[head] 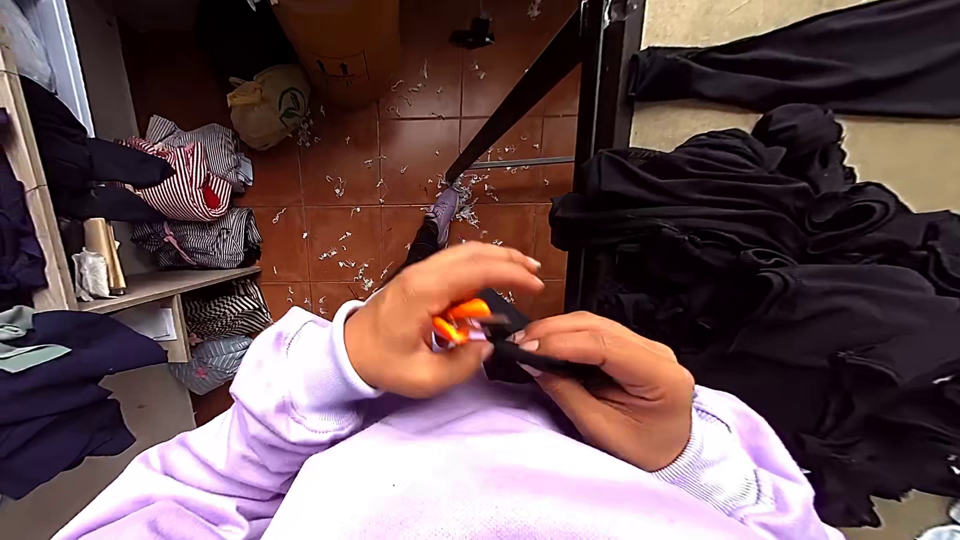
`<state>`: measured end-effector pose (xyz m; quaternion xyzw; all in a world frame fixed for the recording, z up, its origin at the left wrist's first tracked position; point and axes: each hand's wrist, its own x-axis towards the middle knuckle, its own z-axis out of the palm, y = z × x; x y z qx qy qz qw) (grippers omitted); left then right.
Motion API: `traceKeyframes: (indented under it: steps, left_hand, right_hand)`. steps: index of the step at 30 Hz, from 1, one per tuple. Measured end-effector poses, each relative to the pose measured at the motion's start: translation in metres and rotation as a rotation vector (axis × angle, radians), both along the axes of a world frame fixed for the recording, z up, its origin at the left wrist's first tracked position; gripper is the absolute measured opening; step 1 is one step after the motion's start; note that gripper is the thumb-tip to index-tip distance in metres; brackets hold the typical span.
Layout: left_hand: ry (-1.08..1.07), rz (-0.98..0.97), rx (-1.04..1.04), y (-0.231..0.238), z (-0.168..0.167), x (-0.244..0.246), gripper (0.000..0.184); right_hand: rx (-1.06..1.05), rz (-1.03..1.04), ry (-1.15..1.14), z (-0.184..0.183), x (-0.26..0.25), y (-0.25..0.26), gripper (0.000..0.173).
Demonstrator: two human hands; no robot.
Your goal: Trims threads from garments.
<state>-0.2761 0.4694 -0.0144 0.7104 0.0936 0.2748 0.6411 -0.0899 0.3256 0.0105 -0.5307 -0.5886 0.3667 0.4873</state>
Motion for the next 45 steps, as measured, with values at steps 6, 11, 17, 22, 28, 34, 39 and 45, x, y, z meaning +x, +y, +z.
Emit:
traceKeyframes:
  steps: [6, 11, 17, 22, 28, 34, 39, 45]
  left_hand:
    - [0.027, 0.224, 0.419, -0.022, 0.014, -0.001, 0.007]
    - [-0.012, 0.205, 0.338, -0.025, 0.013, -0.001, 0.006]
    - [-0.025, -0.004, -0.005, -0.018, 0.023, 0.001, 0.033]
    - [-0.053, 0.022, 0.138, -0.013, 0.025, 0.007, 0.015]
    - [-0.016, 0.099, 0.156, -0.013, 0.013, 0.023, 0.013]
    - [0.255, 0.087, 0.238, -0.006, 0.026, -0.007, 0.04]
    - [0.285, 0.001, 0.426, -0.012, 0.034, -0.01, 0.034]
    - [0.23, -0.048, 0.455, -0.011, 0.033, 0.001, 0.031]
  right_hand:
    - [0.283, 0.001, -0.333, 0.004, 0.009, -0.002, 0.01]
    - [0.451, 0.07, -0.393, 0.018, 0.019, -0.005, 0.006]
    - [0.447, 0.056, -0.333, 0.02, 0.014, -0.004, 0.014]
    - [0.453, 0.123, -0.351, 0.014, 0.017, -0.006, 0.012]
    - [0.506, 0.232, -0.37, 0.013, 0.018, 0.005, 0.018]
    - [0.425, 0.011, -0.36, 0.007, 0.016, -0.005, 0.011]
    - [0.391, 0.003, -0.333, 0.005, 0.014, -0.004, 0.013]
    - [0.389, 0.028, -0.304, 0.004, 0.014, -0.003, 0.012]
